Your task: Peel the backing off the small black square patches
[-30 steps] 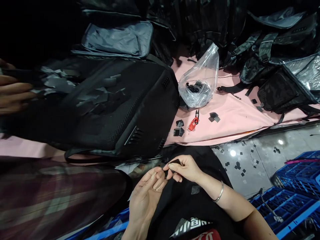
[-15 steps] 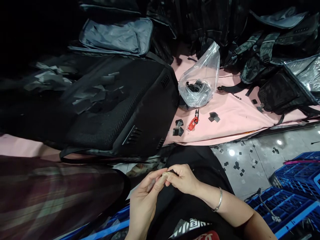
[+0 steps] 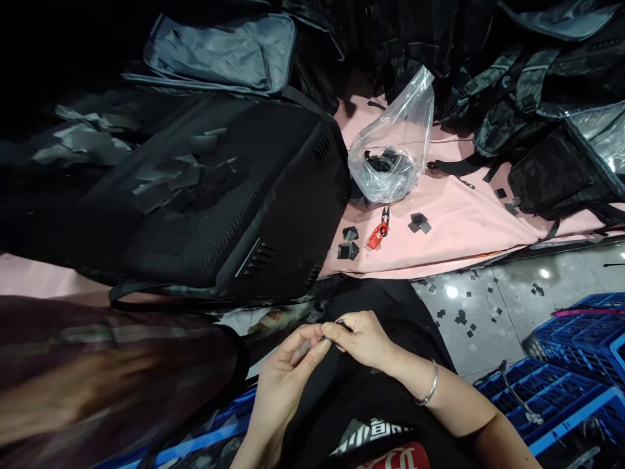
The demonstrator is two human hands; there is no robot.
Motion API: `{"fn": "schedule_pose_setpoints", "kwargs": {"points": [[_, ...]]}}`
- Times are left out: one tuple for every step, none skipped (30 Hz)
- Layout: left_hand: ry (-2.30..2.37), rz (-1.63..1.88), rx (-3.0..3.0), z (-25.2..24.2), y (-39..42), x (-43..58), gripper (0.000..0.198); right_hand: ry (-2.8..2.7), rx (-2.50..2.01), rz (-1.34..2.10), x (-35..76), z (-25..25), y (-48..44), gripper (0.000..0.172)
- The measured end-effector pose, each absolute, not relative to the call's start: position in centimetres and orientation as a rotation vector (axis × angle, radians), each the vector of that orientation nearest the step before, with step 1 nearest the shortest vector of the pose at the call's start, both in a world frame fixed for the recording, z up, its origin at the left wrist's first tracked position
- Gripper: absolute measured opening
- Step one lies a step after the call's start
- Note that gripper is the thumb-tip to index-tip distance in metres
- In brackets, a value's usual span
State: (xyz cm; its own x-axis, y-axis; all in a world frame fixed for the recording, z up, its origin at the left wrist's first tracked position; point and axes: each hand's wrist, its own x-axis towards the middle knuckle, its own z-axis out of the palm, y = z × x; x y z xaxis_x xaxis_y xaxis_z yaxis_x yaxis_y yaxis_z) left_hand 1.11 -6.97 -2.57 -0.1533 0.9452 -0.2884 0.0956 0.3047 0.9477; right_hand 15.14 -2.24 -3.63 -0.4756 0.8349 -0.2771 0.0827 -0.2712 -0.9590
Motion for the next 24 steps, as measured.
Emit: {"fn": "schedule_pose_setpoints", "kwargs": {"points": [[1.500, 0.998, 0.983, -2.6, -6.9, 1.0, 0.022, -1.454, -1.172, 1.812, 15.2, -3.5, -2.2, 0.055], [1.485, 0.986, 0.978, -2.7, -6.9, 1.0, 0.021, -1.461, -1.185, 1.851, 15.3, -3.3, -2.2, 0.056], [1.485, 0.988, 0.969, -2.7, -6.8, 1.0, 0.022, -1.456, -1.193, 1.898, 15.3, -3.2, -2.3, 0.057], [1.491, 1.008, 0.945, -2.7, -6.7, 1.0, 0.023, -1.438, -1.197, 1.930, 15.4, -3.1, -2.3, 0.058], [1.491, 1.043, 0.894, -2.6, -6.6, 1.0, 0.025, -1.413, -1.194, 1.932, 15.6, -3.0, -2.4, 0.057], [1.480, 1.087, 0.820, -2.6, -6.5, 1.2, 0.027, -1.388, -1.177, 1.905, 15.7, -2.9, -2.5, 0.054], [1.464, 1.137, 0.737, -2.5, -6.5, 1.3, 0.029, -1.369, -1.140, 1.861, 15.7, -2.8, -2.6, 0.049], [1.448, 1.182, 0.664, -2.5, -6.5, 1.5, 0.030, -1.350, -1.079, 1.824, 15.8, -2.7, -2.7, 0.046], [1.437, 1.219, 0.621, -2.6, -6.6, 1.7, 0.031, -1.328, -1.004, 1.805, 15.7, -2.6, -2.9, 0.046], [1.442, 1.248, 0.619, -2.6, -6.7, 2.0, 0.031, -1.304, -0.929, 1.806, 15.6, -2.6, -3.0, 0.049], [1.468, 1.274, 0.656, -2.8, -6.8, 2.3, 0.030, -1.273, -0.868, 1.820, 15.4, -2.5, -3.1, 0.050], [1.515, 1.299, 0.723, -2.9, -7.0, 2.6, 0.029, -1.234, -0.830, 1.837, 15.2, -2.5, -3.3, 0.048], [1.575, 1.321, 0.814, -3.1, -7.1, 2.9, 0.028, -1.184, -0.813, 1.847, 14.9, -2.4, -3.5, 0.044], [1.644, 1.339, 0.922, -3.3, -7.2, 3.2, 0.026, -1.124, -0.805, 1.845, 14.6, -2.4, -3.7, 0.039], [1.713, 1.355, 1.035, -3.4, -7.3, 3.5, 0.025, -1.057, -0.799, 1.838, 14.2, -2.4, -3.9, 0.035], [1.776, 1.372, 1.145, -3.5, -7.3, 3.7, 0.025, -0.994, -0.786, 1.833, 13.9, -2.4, -4.1, 0.032], [1.830, 1.389, 1.243, -3.6, -7.3, 3.9, 0.026, -0.940, -0.772, 1.829, 13.6, -2.5, -4.3, 0.030], [1.868, 1.406, 1.328, -3.6, -7.2, 4.0, 0.027, -0.900, -0.764, 1.825, 13.4, -2.6, -4.4, 0.028], [1.891, 1.422, 1.397, -3.6, -7.0, 4.1, 0.028, -0.877, -0.768, 1.817, 13.2, -2.7, -4.4, 0.026], [1.898, 1.429, 1.453, -3.5, -6.9, 4.0, 0.028, -0.869, -0.782, 1.805, 13.1, -2.8, -4.4, 0.025], [1.891, 1.419, 1.500, -3.4, -6.8, 4.0, 0.027, -0.859, -0.804, 1.787, 13.1, -2.9, -4.2, 0.023], [1.878, 1.396, 1.536, -3.3, -6.7, 3.9, 0.025, -0.837, -0.826, 1.768, 13.1, -3.1, -3.9, 0.023], [1.866, 1.365, 1.554, -3.3, -6.7, 3.7, 0.024, -0.800, -0.850, 1.753, 13.2, -3.3, -3.6, 0.024], [1.868, 1.333, 1.554, -3.2, -6.7, 3.5, 0.025, -0.760, -0.875, 1.745, 13.4, -3.5, -3.2, 0.027]]}}
